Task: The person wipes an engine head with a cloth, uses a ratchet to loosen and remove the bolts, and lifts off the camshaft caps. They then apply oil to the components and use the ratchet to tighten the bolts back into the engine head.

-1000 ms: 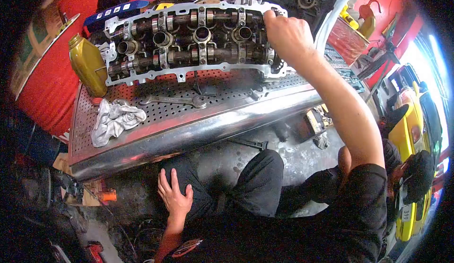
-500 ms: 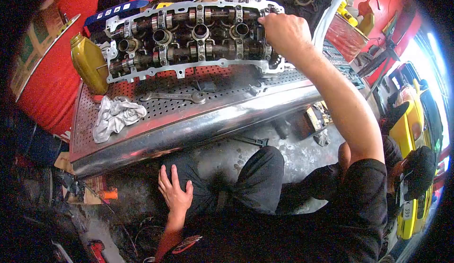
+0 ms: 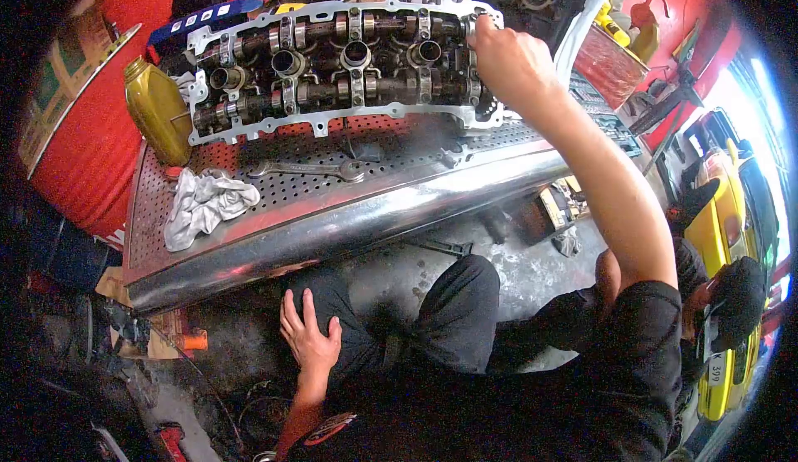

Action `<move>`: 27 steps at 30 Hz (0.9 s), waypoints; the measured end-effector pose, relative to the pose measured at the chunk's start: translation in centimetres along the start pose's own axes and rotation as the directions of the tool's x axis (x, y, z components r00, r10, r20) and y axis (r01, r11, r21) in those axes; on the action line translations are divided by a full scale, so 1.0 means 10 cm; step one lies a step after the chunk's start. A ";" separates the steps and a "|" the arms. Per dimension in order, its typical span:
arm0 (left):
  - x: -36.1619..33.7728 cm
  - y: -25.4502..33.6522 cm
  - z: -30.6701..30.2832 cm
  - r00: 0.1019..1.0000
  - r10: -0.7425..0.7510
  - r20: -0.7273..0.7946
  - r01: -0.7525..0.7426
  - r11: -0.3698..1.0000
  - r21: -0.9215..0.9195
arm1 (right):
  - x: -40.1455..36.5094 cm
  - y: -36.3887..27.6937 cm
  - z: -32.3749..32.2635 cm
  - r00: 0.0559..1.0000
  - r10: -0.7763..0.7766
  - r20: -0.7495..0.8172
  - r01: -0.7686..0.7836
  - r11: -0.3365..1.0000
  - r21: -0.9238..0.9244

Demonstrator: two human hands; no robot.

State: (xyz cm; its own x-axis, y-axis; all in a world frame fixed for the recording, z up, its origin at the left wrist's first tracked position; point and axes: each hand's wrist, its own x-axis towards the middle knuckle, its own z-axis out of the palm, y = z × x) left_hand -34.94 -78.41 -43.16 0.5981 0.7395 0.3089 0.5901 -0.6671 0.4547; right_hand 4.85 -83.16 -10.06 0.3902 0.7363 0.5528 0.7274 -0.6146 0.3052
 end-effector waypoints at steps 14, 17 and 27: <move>0.00 0.00 0.03 1.000 0.003 -0.018 -0.003 1.000 -0.003 | -0.03 -0.07 -0.10 1.000 0.001 0.028 0.000 0.999 -0.052; 0.02 0.00 0.01 1.000 0.007 -0.012 -0.007 1.000 -0.005 | 0.02 -0.02 0.00 0.999 -0.002 0.038 0.004 0.998 -0.059; 0.01 0.00 0.00 1.000 -0.005 -0.007 0.005 1.000 -0.018 | -0.01 0.01 -0.03 0.995 -0.100 0.024 0.101 0.994 -0.048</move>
State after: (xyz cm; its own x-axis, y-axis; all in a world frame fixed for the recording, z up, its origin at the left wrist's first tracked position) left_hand -34.89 -78.29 -43.13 0.5910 0.7437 0.3126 0.5831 -0.6616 0.4716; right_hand 4.73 -83.42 -9.87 0.3289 0.8004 0.5012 0.7352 -0.5501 0.3960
